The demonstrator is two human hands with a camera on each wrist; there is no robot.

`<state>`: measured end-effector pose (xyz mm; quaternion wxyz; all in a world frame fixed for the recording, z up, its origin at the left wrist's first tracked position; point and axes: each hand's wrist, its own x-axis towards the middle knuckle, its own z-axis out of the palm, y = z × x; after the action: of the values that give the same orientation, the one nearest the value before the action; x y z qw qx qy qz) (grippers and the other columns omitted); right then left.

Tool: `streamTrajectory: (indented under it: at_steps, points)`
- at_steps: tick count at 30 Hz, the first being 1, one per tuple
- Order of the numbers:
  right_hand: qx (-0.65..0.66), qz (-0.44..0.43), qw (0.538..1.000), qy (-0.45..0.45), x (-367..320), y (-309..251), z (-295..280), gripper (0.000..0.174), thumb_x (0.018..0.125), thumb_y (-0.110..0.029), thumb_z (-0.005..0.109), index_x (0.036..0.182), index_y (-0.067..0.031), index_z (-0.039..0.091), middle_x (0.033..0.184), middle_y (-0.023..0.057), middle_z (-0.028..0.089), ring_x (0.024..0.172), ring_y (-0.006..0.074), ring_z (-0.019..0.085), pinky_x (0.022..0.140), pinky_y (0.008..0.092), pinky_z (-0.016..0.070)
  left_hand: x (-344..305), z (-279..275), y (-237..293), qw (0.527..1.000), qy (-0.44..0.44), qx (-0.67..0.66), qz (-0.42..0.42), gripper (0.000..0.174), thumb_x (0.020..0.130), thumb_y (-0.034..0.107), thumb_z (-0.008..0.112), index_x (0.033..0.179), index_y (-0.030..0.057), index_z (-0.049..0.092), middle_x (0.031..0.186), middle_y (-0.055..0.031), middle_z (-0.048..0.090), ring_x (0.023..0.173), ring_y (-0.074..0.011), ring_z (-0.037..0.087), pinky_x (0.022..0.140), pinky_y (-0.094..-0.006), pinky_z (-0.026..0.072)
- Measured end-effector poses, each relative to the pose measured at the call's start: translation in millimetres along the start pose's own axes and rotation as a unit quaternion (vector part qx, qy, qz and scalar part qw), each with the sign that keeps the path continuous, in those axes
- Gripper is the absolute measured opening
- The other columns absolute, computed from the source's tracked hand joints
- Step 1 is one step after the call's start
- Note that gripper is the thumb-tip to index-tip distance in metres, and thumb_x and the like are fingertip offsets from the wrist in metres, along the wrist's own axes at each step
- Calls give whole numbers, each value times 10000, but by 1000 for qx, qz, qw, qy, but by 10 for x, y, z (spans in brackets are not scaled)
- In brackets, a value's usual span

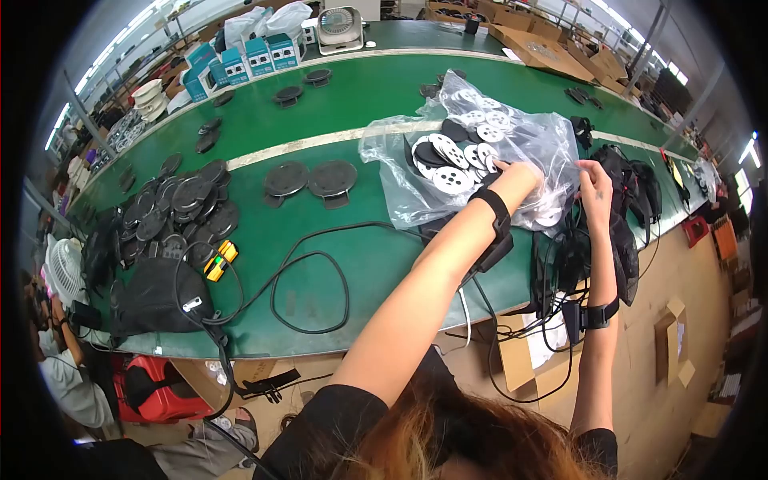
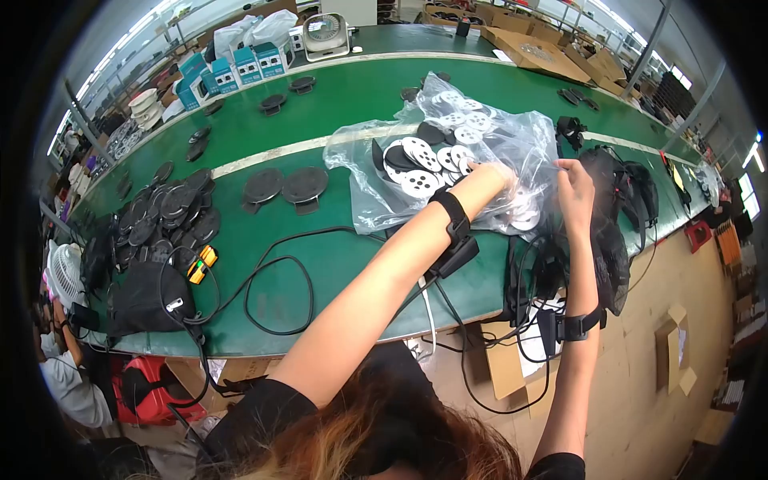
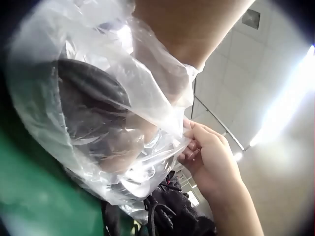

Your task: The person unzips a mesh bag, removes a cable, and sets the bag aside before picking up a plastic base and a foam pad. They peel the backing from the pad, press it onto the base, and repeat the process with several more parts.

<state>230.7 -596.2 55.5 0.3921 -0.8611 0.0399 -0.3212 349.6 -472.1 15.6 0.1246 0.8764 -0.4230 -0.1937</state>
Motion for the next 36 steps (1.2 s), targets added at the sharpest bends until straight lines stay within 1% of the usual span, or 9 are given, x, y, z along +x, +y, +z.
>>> streamTrajectory:
  at_steps: [9,13,19,23,25,27,29,33,36]
  points:
    - [-35,-44,998,27,-66,-44,12,215,817,-97,473,963,-3,600,623,35,549,507,88,505,495,248,418,-510,24,239,994,46,93,-33,810,480,431,826,1183,128,560,1313,-72,461,1258,-345,339,926,-705,244]
    - [-78,1,997,27,-201,-91,-133,229,808,-103,475,974,-10,601,615,60,550,522,104,526,529,270,435,-384,225,180,982,158,99,-43,619,624,338,751,1181,146,563,1353,-80,400,1226,-402,354,913,-697,264]
    - [-113,28,992,41,-348,-15,-308,238,808,-122,480,984,-25,606,631,73,572,518,134,542,543,279,444,-637,71,-270,924,372,89,27,765,584,206,704,1289,217,408,1210,-128,477,1042,-387,518,747,-490,495]
    - [-96,36,994,49,-284,78,-326,232,810,-118,480,975,-21,611,638,79,577,521,138,553,548,289,450,-1137,-510,-793,935,348,45,52,587,567,131,692,1131,131,527,1012,-125,564,958,-334,568,761,-420,489]
    - [-109,50,993,15,-254,66,-311,247,820,-104,495,1039,-30,579,673,106,583,567,194,580,591,336,471,-1395,-692,-1078,980,150,95,94,736,533,130,741,1207,152,447,1079,-166,518,1040,-350,516,860,-417,447]
    - [-276,-123,953,-5,-265,154,-346,307,835,-115,519,1131,-35,513,798,145,584,691,277,587,653,384,474,-1564,-646,-1223,993,-23,104,-42,948,498,91,765,1322,259,327,1274,-160,415,1166,-391,426,955,-499,377]
    - [-437,-151,885,58,-607,-537,-321,308,849,-147,536,1126,-19,492,962,179,549,803,339,560,680,413,446,-1805,-532,-1074,969,26,188,-156,1077,489,116,785,1380,328,219,1389,-167,291,1271,-441,279,984,-623,271]
    - [-161,-3,981,-107,-1432,-1318,-137,186,858,-158,534,948,-2,582,858,160,570,813,329,567,706,367,447,-1853,-438,-1076,973,104,179,-104,1184,493,174,816,1395,419,90,1476,-217,28,1346,-441,35,978,-701,100]
    - [-92,-3,934,-347,-2041,-1548,145,168,842,-141,550,911,9,583,817,153,561,820,318,567,731,365,451,-1999,-459,-747,976,101,189,-25,1113,536,278,800,1402,390,111,1468,-231,54,1348,-434,48,996,-675,105]
